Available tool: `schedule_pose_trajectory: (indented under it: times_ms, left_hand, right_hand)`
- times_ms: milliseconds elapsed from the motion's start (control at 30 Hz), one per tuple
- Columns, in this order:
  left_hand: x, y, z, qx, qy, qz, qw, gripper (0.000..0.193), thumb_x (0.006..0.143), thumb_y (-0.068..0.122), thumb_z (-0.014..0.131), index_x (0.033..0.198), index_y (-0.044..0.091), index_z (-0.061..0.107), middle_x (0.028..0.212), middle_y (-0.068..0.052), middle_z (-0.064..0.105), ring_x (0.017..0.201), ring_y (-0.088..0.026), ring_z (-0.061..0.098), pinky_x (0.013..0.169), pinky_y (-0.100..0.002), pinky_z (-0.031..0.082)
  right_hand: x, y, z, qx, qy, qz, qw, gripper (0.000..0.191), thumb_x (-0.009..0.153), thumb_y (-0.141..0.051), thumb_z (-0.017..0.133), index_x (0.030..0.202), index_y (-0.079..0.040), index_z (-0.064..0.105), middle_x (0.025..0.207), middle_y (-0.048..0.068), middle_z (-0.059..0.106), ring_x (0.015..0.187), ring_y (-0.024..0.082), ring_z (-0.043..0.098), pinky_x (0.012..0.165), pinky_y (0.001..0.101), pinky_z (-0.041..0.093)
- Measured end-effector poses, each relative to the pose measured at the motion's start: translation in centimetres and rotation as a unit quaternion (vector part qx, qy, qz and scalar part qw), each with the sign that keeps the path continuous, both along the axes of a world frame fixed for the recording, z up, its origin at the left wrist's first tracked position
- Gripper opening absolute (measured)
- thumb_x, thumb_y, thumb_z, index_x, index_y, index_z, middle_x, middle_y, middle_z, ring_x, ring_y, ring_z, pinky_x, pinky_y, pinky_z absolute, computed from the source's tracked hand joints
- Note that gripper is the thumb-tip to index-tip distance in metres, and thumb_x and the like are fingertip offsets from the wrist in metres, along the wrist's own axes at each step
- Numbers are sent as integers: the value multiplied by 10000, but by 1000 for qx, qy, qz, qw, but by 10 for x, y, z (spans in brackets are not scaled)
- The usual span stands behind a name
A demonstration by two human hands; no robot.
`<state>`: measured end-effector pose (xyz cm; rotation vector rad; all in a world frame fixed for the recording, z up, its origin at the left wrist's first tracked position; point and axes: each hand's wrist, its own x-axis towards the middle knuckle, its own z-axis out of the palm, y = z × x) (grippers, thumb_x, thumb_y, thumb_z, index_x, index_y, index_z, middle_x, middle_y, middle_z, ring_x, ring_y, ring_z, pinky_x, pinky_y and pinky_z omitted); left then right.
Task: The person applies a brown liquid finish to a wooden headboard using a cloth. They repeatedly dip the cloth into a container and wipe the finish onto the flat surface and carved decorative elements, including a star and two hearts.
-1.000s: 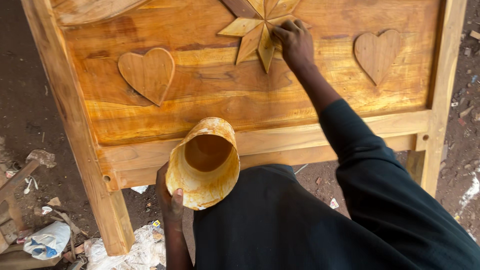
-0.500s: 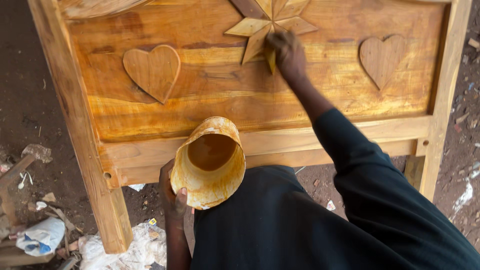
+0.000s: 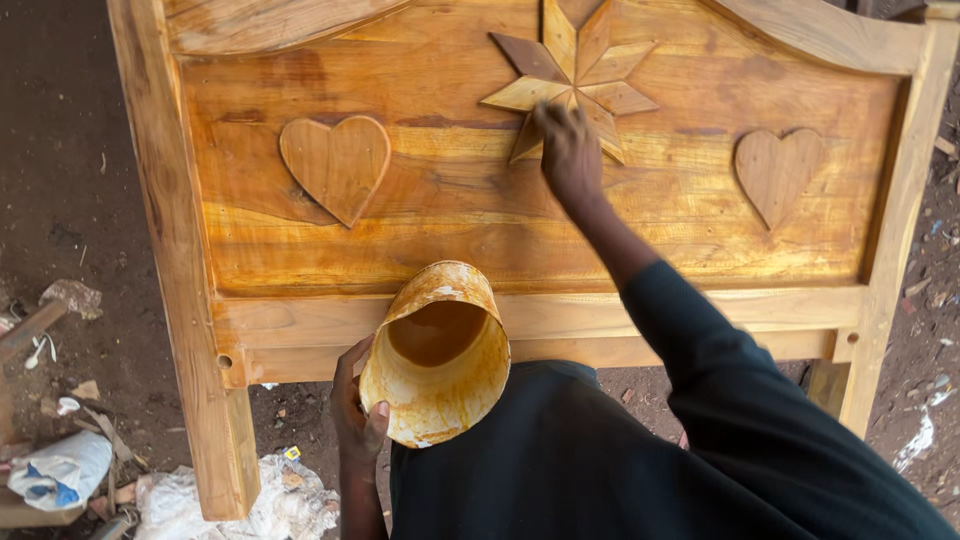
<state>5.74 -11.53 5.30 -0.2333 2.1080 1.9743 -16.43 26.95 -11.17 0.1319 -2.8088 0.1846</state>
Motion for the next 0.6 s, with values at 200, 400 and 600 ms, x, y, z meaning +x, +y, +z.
schedule_pose_trajectory:
  times_ms: [200, 400, 600]
  left_hand:
    - [-2, -2, -1, -9, -3, -24, 1000, 1013, 847, 708, 649, 1472, -53, 413, 1216, -238, 682, 1069, -250, 741, 882, -354, 601]
    - [-2, -1, 4, -32, -19, -20, 999, 1024, 829, 711, 645, 1493, -38, 431, 1165, -226, 709, 1010, -241, 746, 842, -346, 594]
    - [-5, -2, 6, -4, -31, -19, 999, 1003, 818, 674, 681, 1487, -24, 415, 1109, -215, 742, 979, -240, 766, 823, -332, 582]
  right_hand:
    - [-20, -4, 14, -66, -58, -7, 996, 335, 1005, 29, 562, 1273, -98, 717, 1228, 92, 716, 1045, 292, 654, 856, 417, 580]
    - [-124, 5, 7, -89, -33, 96, 991, 212, 1019, -148, 678, 1198, -141, 791, 1149, 22, 728, 1022, 250, 629, 886, 387, 560]
    - [-99, 17, 28, -67, -107, 104, 987, 318, 1019, -54, 639, 1294, -141, 771, 1172, -5, 715, 971, 241, 590, 879, 346, 565]
